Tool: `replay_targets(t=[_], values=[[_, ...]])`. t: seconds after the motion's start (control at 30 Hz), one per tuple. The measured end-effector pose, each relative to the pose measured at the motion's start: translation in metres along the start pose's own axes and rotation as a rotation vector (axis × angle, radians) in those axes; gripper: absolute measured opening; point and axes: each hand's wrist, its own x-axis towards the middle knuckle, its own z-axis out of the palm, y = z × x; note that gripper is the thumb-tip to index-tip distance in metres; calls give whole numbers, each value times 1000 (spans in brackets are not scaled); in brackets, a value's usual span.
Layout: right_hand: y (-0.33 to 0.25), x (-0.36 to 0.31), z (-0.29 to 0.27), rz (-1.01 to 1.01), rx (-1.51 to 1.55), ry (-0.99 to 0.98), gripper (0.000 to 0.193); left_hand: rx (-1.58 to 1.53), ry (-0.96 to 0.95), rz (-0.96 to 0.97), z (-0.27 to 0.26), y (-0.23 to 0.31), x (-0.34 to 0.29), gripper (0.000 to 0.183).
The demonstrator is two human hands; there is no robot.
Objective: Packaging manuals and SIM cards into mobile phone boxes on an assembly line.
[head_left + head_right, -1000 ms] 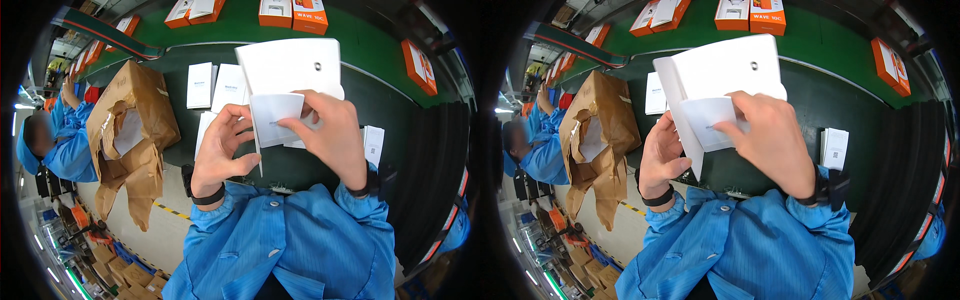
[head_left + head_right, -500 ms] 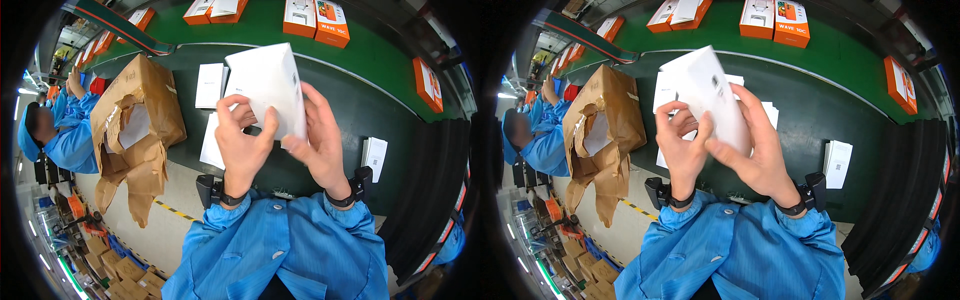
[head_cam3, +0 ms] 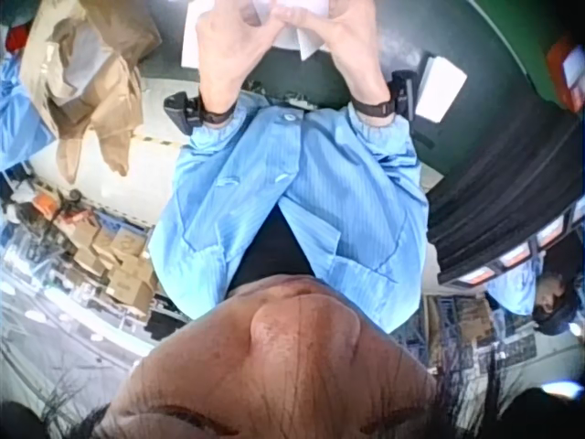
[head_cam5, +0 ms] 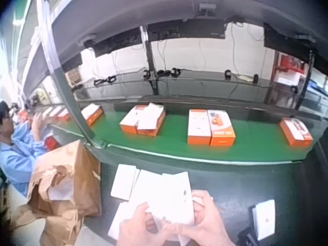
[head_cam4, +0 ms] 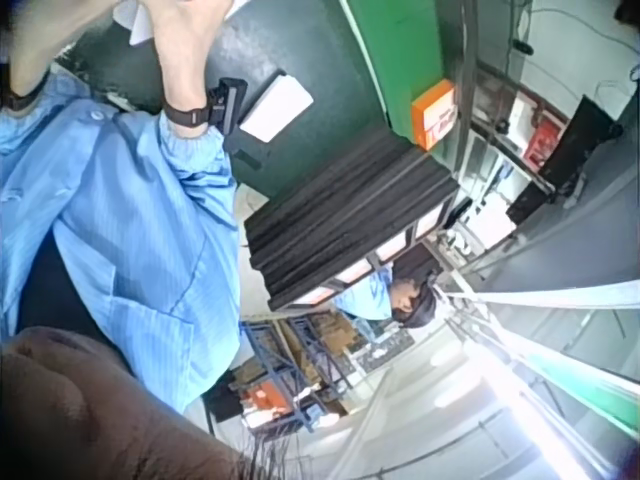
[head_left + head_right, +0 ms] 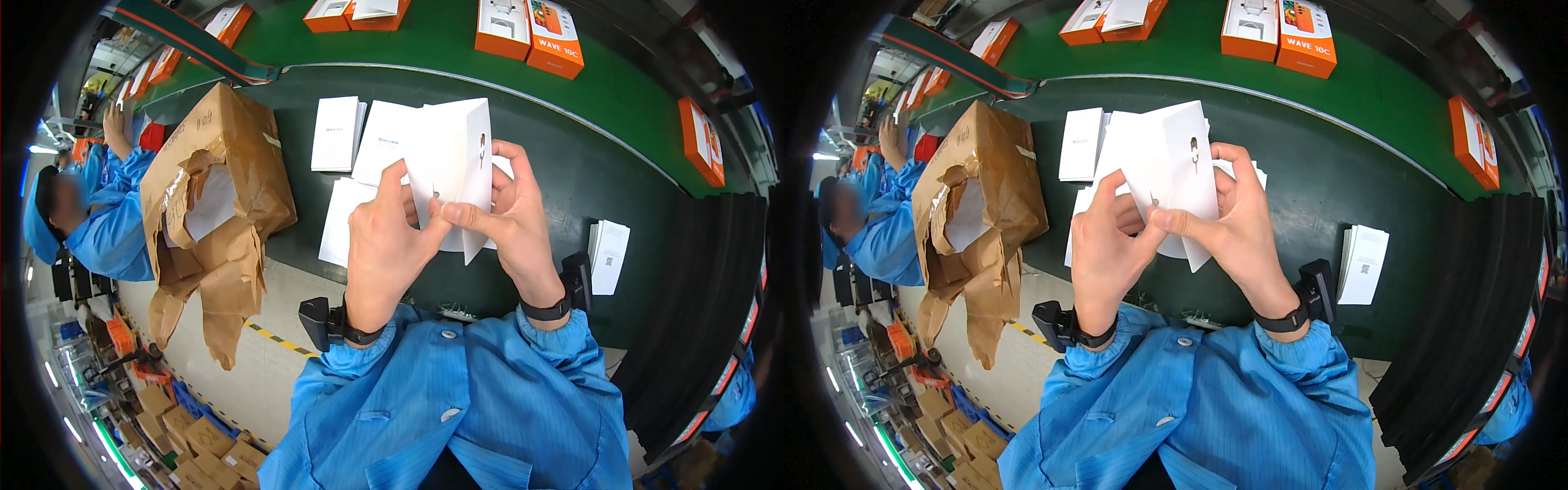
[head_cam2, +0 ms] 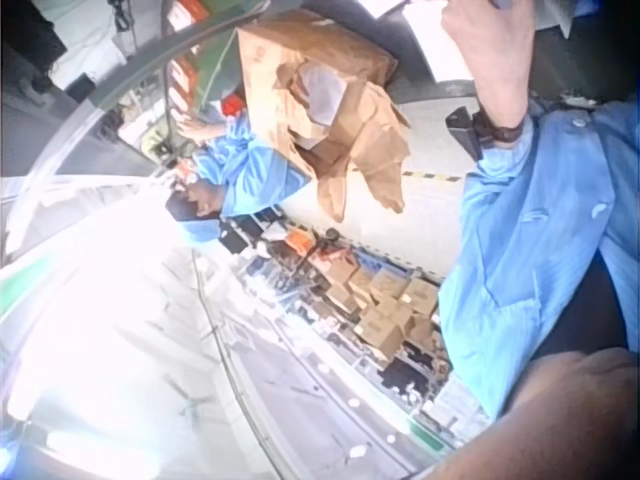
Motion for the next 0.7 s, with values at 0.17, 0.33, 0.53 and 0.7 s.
replay_targets(t=[0.17, 0.33, 0.53, 0.7], values=[[9, 7, -6, 12, -80, 48, 66, -113, -77, -59, -4, 10, -1, 45], [-1, 4, -15, 143, -189, 8, 57, -48, -97, -66, -3, 7, 3, 42], [-10, -21, -34, -87, -482, -24, 63, -322, -80, -116, 8, 2, 9, 27], [-68, 27, -98, -467, -422, 705, 20, -628, -163, -223, 8, -13, 7, 18]])
